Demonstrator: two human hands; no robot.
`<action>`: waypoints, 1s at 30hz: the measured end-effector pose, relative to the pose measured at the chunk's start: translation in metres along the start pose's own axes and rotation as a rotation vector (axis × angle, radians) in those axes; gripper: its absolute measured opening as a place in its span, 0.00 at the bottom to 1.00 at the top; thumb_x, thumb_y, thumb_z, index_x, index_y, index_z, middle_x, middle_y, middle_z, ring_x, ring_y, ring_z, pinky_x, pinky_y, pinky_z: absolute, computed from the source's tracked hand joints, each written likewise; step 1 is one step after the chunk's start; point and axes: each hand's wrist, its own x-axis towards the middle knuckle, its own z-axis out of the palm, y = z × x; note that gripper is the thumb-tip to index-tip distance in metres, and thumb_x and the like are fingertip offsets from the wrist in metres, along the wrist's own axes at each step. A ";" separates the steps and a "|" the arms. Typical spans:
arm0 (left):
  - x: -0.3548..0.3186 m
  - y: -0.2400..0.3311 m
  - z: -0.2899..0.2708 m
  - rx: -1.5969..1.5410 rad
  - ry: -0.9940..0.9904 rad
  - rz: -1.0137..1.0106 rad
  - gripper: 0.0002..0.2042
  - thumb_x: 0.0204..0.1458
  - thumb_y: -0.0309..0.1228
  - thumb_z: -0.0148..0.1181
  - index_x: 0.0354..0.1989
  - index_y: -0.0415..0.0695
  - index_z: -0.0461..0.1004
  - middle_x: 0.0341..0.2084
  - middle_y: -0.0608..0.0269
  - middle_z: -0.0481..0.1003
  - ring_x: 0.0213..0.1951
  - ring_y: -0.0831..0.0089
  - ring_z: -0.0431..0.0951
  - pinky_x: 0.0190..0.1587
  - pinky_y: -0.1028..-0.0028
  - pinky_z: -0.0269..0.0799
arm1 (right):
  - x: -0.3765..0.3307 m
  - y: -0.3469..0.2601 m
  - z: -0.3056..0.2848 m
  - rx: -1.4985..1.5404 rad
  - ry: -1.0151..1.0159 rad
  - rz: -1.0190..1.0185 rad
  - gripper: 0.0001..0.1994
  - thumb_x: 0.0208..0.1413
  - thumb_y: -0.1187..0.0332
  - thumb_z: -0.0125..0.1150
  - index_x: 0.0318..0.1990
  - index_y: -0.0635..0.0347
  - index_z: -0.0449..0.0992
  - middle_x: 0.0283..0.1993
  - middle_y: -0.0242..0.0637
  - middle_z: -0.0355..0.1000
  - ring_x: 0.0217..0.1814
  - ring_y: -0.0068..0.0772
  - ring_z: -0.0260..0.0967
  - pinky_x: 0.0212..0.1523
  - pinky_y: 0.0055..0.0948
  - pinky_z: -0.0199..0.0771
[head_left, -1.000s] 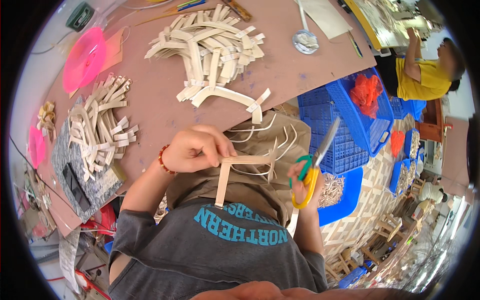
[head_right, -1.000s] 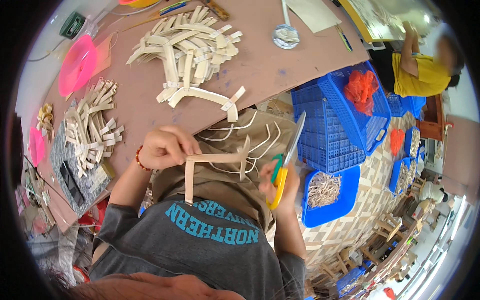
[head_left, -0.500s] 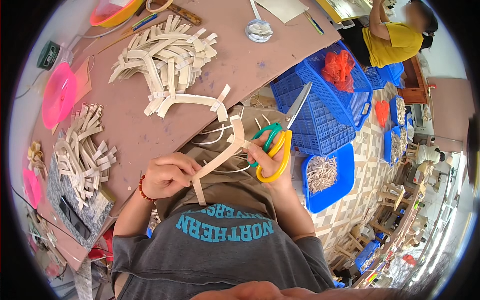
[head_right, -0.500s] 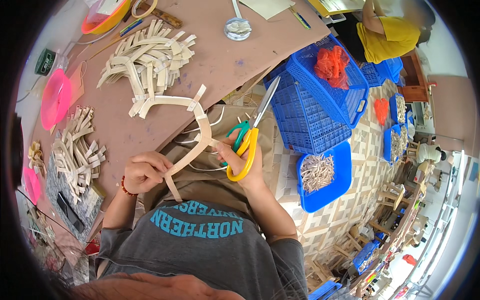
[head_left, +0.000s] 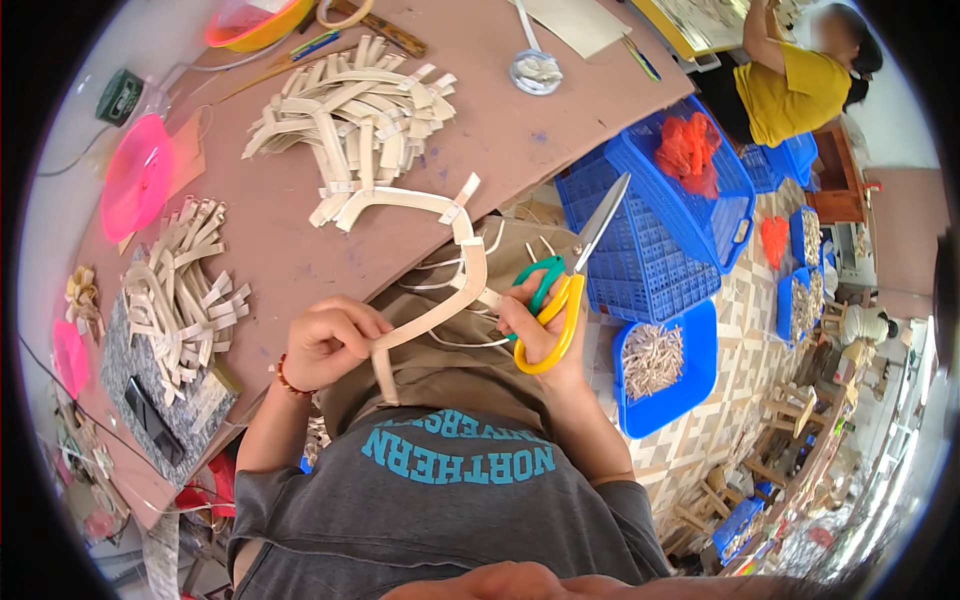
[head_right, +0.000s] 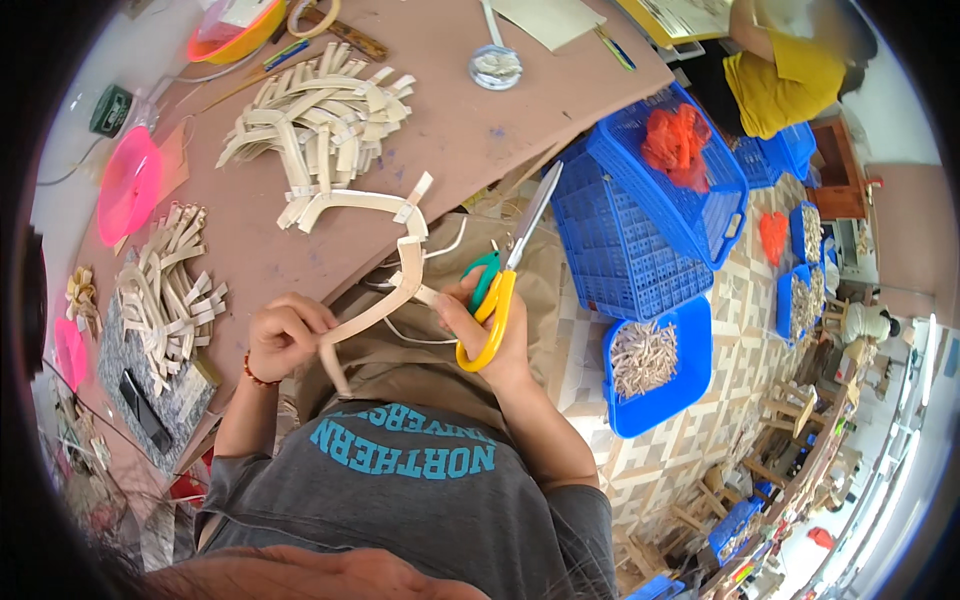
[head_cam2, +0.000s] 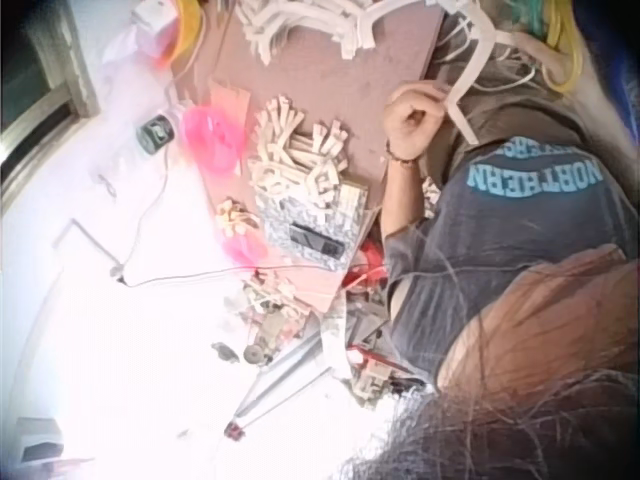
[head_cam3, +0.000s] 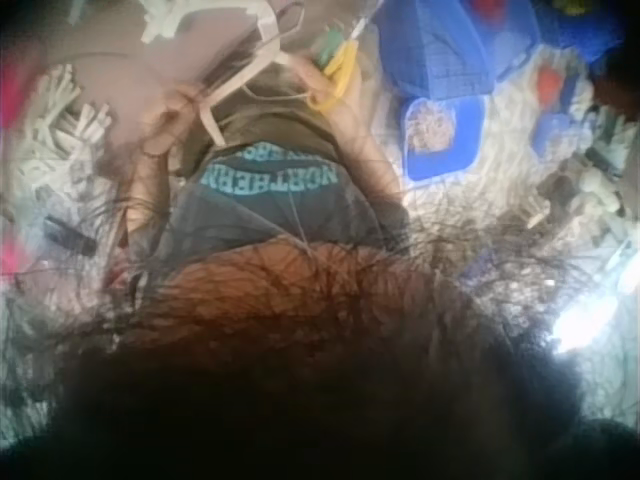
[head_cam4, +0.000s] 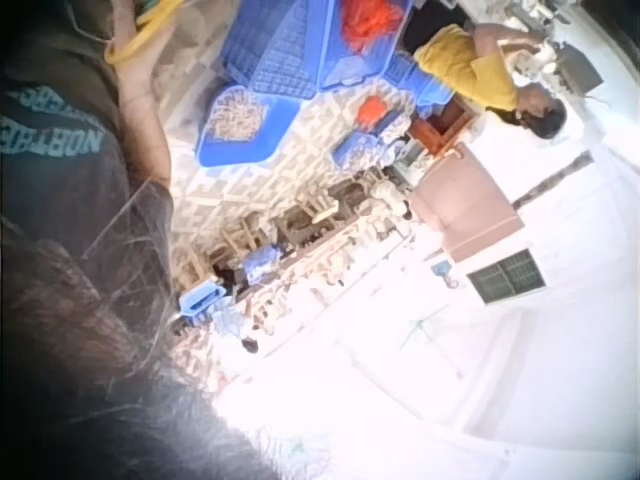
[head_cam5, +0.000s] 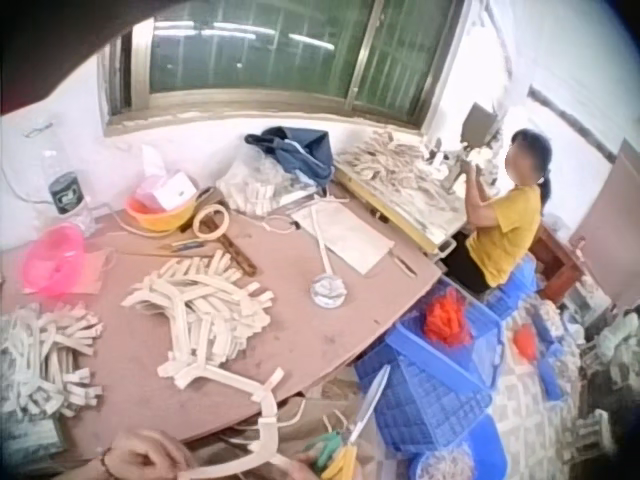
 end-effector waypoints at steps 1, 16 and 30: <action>-0.004 0.009 -0.006 -0.052 0.089 -0.033 0.05 0.46 0.20 0.59 0.24 0.41 0.69 0.27 0.58 0.71 0.32 0.65 0.76 0.32 0.71 0.74 | -0.001 -0.002 0.001 0.007 0.003 0.016 0.09 0.50 0.75 0.58 0.35 0.62 0.63 0.27 0.38 0.72 0.24 0.21 0.67 0.25 0.19 0.66; -0.107 0.152 -0.211 1.905 0.470 -0.550 0.18 0.43 0.26 0.62 0.45 0.38 0.69 0.39 0.55 0.71 0.41 0.62 0.72 0.44 0.66 0.68 | 0.001 0.031 -0.016 -0.079 0.017 0.110 0.08 0.52 0.72 0.57 0.34 0.63 0.63 0.25 0.38 0.71 0.23 0.21 0.67 0.25 0.19 0.68; 0.086 -0.057 0.034 -0.767 0.528 -0.732 0.06 0.56 0.30 0.53 0.35 0.41 0.72 0.24 0.66 0.73 0.24 0.81 0.72 0.27 0.83 0.70 | -0.015 0.036 -0.020 -0.124 0.007 0.140 0.12 0.50 0.74 0.60 0.38 0.62 0.62 0.28 0.37 0.69 0.26 0.22 0.67 0.27 0.19 0.68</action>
